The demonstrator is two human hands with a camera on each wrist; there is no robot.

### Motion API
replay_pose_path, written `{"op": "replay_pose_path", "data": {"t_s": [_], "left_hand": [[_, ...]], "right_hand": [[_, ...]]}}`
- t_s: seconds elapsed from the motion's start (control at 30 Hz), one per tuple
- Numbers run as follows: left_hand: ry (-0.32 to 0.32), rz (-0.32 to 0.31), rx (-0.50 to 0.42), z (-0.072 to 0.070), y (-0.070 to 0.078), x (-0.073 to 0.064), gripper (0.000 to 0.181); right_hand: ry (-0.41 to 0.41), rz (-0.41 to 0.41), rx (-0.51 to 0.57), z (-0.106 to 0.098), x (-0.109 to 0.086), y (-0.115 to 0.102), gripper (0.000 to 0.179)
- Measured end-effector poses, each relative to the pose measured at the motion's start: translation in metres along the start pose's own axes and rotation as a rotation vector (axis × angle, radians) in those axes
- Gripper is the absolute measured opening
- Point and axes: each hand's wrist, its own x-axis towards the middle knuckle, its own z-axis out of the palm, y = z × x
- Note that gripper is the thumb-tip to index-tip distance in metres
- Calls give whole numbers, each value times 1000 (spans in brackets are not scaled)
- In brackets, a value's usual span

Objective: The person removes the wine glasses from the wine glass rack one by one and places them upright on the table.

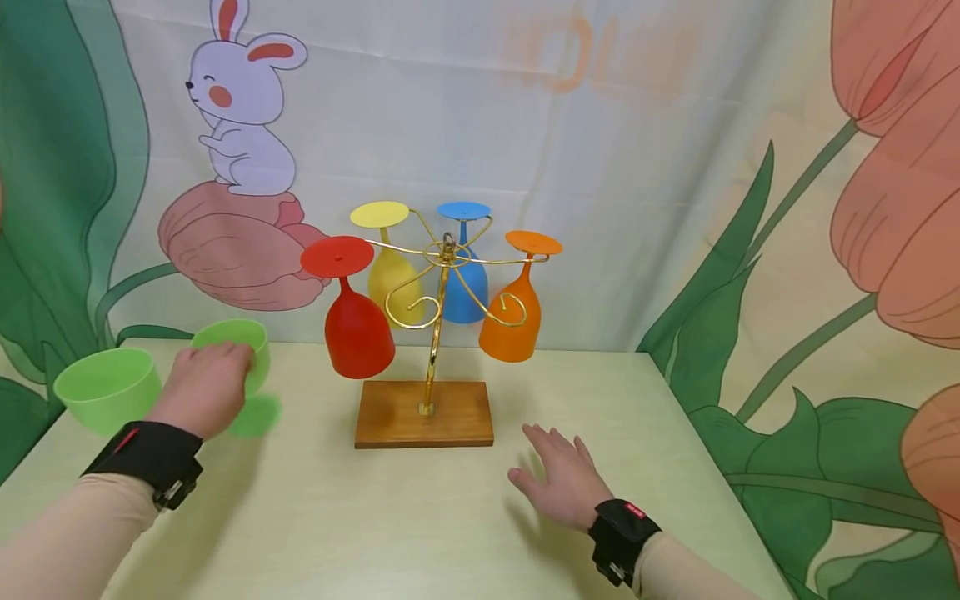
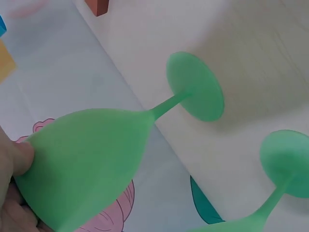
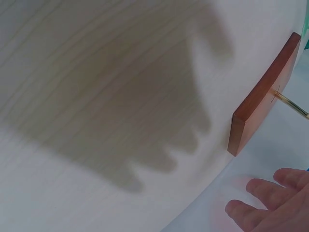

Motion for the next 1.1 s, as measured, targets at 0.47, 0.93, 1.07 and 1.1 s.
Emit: {"op": "replay_pose_path", "data": {"t_s": [0.47,0.93,1.07,1.1], "left_hand": [[46,-47,1,6,-9,-5,29],[132,-55,-63,-7,14,-1,43],[226,-8,-66,-30,47,9,57],[268,17,-66,-36,56,11,61]], "right_hand": [[-23,-8,-8,9,2,4,78],[-38,-4,-12,8,0,7,78],[-37,-7,-15,7,-1,7,76],[-38,-5,-13,7,-1,7,75]]}}
